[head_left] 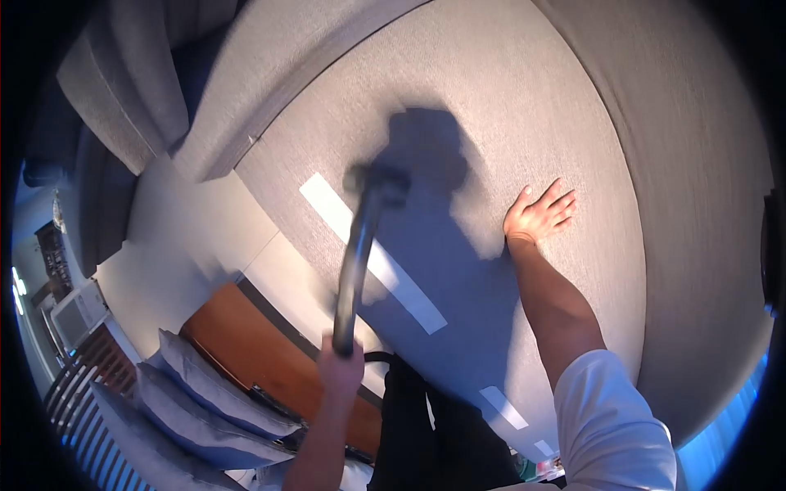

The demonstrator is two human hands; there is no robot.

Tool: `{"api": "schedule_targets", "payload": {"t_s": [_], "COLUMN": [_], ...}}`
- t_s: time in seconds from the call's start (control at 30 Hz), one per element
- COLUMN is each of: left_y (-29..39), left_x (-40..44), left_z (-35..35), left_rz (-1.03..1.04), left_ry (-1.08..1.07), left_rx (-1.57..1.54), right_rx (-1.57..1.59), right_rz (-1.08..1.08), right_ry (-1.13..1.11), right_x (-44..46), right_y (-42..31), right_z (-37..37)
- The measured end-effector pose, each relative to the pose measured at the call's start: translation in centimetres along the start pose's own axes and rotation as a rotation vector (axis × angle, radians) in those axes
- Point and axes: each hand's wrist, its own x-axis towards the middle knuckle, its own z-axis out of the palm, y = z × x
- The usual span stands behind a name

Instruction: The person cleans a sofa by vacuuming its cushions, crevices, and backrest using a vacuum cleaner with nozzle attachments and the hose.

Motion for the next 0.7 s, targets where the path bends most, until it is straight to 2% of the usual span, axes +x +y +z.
{"api": "schedule_targets", "payload": {"t_s": [0.07,0.13,0.23,0.3,0.33,0.37,0.5,0.53,0.6,0.63,0.7], "left_y": [-3.5,-3.3,2.7,9.8,11.6,13.7,24.3,25.9,27.8,26.8,23.9], "left_x": [-4.7,-5.8,-4.3,-1.1,1.0,3.1,8.7,9.4,10.1,10.1,9.2], "left_z": [-0.8,-1.2,-0.7,-0.2,1.4,2.4,3.2,2.6,1.5,1.4,-0.4], "left_rz": [-0.035,-0.048,-0.063,-0.095,0.137,0.252,0.493,0.494,0.395,0.4,0.243], "left_ry": [-0.038,-0.075,-0.076,-0.165,-0.06,-0.059,0.069,0.071,-0.074,-0.019,-0.013], "left_rx": [-0.033,-0.038,0.097,-0.181,-0.091,-0.091,-0.175,-0.164,-0.139,-0.133,-0.044], "right_rx": [0.028,0.022,0.006,0.013,0.021,-0.021,0.012,0.035,0.068,0.058,0.058], "right_rz": [0.006,-0.004,-0.009,-0.009,-0.013,-0.003,0.005,0.0,-0.004,-0.006,0.003], "right_ry": [0.016,0.033,0.023,0.03,0.033,0.017,0.016,0.031,0.038,0.047,0.052], "right_x": [0.1,0.0,0.2,0.3,0.2,0.2,0.0,0.1,0.0,0.1,0.0], "right_y": [0.0,0.0,0.3,0.3,0.3,0.2,0.4,0.5,0.6,0.7,0.3], "right_z": [0.1,0.2,0.6,0.6,0.5,0.4,0.8,1.0,1.2,1.2,1.1]}}
